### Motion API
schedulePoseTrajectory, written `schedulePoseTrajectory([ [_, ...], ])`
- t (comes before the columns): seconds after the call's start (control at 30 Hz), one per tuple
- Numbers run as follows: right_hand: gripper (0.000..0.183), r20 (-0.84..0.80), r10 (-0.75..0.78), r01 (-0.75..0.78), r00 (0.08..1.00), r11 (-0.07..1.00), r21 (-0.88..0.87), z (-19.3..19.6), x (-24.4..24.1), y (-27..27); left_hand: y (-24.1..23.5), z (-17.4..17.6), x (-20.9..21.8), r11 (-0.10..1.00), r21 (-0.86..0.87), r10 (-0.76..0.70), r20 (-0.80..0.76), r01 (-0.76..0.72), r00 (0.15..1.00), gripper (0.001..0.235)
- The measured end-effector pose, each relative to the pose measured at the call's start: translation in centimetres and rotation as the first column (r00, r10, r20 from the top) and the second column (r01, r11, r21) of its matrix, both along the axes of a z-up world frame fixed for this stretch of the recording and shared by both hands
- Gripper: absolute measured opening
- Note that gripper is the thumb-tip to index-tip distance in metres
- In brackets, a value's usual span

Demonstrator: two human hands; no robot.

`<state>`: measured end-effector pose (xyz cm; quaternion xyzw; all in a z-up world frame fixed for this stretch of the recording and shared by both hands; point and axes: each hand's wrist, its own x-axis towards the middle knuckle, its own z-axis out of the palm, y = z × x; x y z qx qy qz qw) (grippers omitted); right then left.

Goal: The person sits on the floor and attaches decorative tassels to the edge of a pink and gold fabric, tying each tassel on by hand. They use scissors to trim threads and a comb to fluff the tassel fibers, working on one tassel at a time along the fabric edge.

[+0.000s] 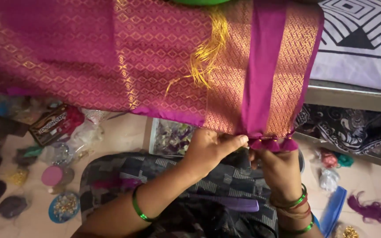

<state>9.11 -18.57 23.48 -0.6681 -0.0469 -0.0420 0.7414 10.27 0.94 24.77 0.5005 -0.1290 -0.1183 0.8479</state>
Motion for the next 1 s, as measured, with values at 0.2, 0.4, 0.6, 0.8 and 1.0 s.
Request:
schedulePoseTrajectory([
  [0.2,0.011,0.121,0.030,-0.023,0.992,0.998,-0.053,-0.9,-0.1,-0.7,0.0,0.7,-0.6,1.000,0.001,-0.023,0.019,0.023,1.000,0.018],
  [0.4,0.011,0.137,0.014,-0.007,0.990,0.999,-0.051,-0.4,-0.4,-0.2,-0.3,0.5,-0.7,0.998,-0.050,-0.029,0.019,0.030,0.999,0.017],
  [0.6,0.012,0.124,0.015,-0.017,0.992,1.000,0.015,0.9,-0.9,1.1,-0.4,0.0,-0.4,0.999,0.014,-0.031,-0.040,0.032,0.999,0.015],
  [0.8,0.007,0.078,0.018,-0.030,0.997,0.987,0.161,0.3,-1.1,2.9,-0.4,0.7,0.1,0.992,-0.084,-0.097,-0.015,0.095,0.995,0.025],
  [1.0,0.017,-0.082,-0.040,0.056,0.996,0.976,0.212,3.5,-1.8,3.8,-1.1,-0.5,0.4,0.969,-0.229,-0.113,-0.068,0.094,0.991,0.026],
])
